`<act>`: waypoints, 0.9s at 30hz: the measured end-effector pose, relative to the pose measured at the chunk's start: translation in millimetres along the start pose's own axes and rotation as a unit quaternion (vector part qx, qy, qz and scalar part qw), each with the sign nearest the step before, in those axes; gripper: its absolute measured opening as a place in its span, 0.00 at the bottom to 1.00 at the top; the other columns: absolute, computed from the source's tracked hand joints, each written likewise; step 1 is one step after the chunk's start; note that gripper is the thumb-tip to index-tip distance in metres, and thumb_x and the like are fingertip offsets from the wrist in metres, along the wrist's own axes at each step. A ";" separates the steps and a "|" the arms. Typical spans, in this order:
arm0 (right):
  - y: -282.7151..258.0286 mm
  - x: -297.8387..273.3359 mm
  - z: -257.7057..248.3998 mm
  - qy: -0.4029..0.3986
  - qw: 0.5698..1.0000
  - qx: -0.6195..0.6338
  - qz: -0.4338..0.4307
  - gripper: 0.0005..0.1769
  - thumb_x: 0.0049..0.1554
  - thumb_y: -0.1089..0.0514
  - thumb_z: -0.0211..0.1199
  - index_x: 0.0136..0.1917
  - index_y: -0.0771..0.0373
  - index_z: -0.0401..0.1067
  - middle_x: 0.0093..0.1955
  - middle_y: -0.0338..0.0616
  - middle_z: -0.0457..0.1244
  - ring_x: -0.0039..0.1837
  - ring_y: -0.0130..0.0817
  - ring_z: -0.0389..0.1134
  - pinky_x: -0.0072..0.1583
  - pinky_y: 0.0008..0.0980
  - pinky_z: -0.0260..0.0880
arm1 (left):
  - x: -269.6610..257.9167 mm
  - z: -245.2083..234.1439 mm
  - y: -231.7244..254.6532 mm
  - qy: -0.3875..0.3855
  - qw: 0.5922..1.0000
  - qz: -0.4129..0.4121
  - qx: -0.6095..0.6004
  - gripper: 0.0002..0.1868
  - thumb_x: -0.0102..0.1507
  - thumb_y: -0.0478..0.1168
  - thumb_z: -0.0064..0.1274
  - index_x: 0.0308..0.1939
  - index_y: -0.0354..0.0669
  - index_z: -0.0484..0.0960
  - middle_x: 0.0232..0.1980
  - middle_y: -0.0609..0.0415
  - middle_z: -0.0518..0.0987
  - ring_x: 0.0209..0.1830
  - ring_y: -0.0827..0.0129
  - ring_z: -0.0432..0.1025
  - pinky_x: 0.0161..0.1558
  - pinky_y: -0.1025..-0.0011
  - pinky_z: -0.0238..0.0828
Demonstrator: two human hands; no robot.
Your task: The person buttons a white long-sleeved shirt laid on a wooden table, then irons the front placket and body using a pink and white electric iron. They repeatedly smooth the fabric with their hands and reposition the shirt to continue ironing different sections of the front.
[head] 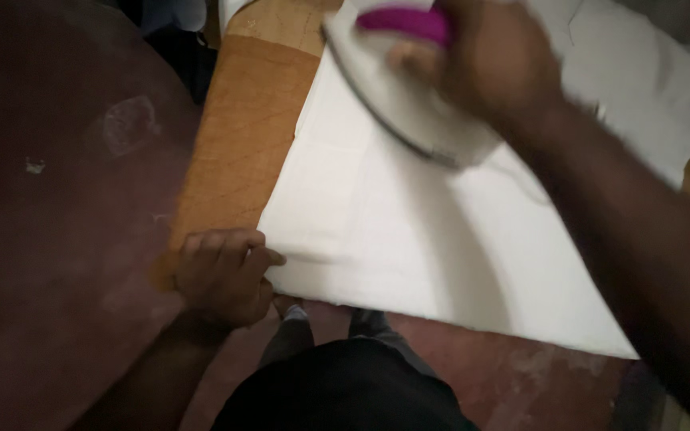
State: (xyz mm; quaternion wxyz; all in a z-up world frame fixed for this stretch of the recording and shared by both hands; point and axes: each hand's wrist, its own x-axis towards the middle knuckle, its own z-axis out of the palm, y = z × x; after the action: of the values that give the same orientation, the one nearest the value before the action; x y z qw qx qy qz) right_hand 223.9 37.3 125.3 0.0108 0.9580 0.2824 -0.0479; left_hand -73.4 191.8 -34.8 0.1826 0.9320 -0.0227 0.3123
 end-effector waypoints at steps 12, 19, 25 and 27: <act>-49.8 -75.7 -10.6 -0.091 0.996 0.014 0.017 0.28 0.58 0.31 0.60 0.59 0.53 0.73 0.35 0.43 0.70 0.33 0.37 0.72 0.38 0.44 0.75 | -12.9 -0.9 4.1 -0.018 0.996 -0.074 0.044 0.15 0.62 0.57 0.57 0.37 0.52 0.79 0.46 0.58 0.76 0.49 0.58 0.70 0.54 0.54 0.61; -73.8 -147.6 -0.8 -0.093 0.986 0.026 -0.135 0.26 0.56 0.32 0.61 0.55 0.52 0.73 0.38 0.44 0.71 0.35 0.45 0.73 0.39 0.48 0.74 | -43.7 -25.6 5.8 0.015 0.982 -0.180 0.046 0.31 0.57 0.59 0.66 0.43 0.35 0.72 0.48 0.44 0.71 0.49 0.50 0.67 0.51 0.52 0.65; -81.0 -148.8 -1.2 -0.107 0.994 0.012 -0.027 0.27 0.59 0.30 0.58 0.57 0.52 0.71 0.36 0.46 0.70 0.36 0.43 0.73 0.41 0.47 0.74 | -45.9 -31.2 27.5 -0.013 0.922 -0.368 -0.120 0.24 0.59 0.53 0.67 0.41 0.40 0.73 0.44 0.45 0.74 0.44 0.55 0.75 0.46 0.58 0.73; -83.9 -158.4 -1.5 -0.083 0.993 0.022 -0.082 0.26 0.59 0.30 0.58 0.55 0.52 0.72 0.36 0.45 0.70 0.35 0.42 0.73 0.41 0.47 0.74 | -48.7 -31.2 32.4 -0.042 0.902 -0.409 -0.134 0.23 0.59 0.52 0.67 0.43 0.41 0.74 0.44 0.46 0.78 0.46 0.55 0.76 0.48 0.59 0.72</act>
State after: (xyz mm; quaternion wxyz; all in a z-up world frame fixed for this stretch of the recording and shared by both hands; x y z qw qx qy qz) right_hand 46.1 22.3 142.8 0.0093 0.9243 0.3572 -0.1340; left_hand -135.5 169.1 -30.0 0.4166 0.8382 0.3112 0.1644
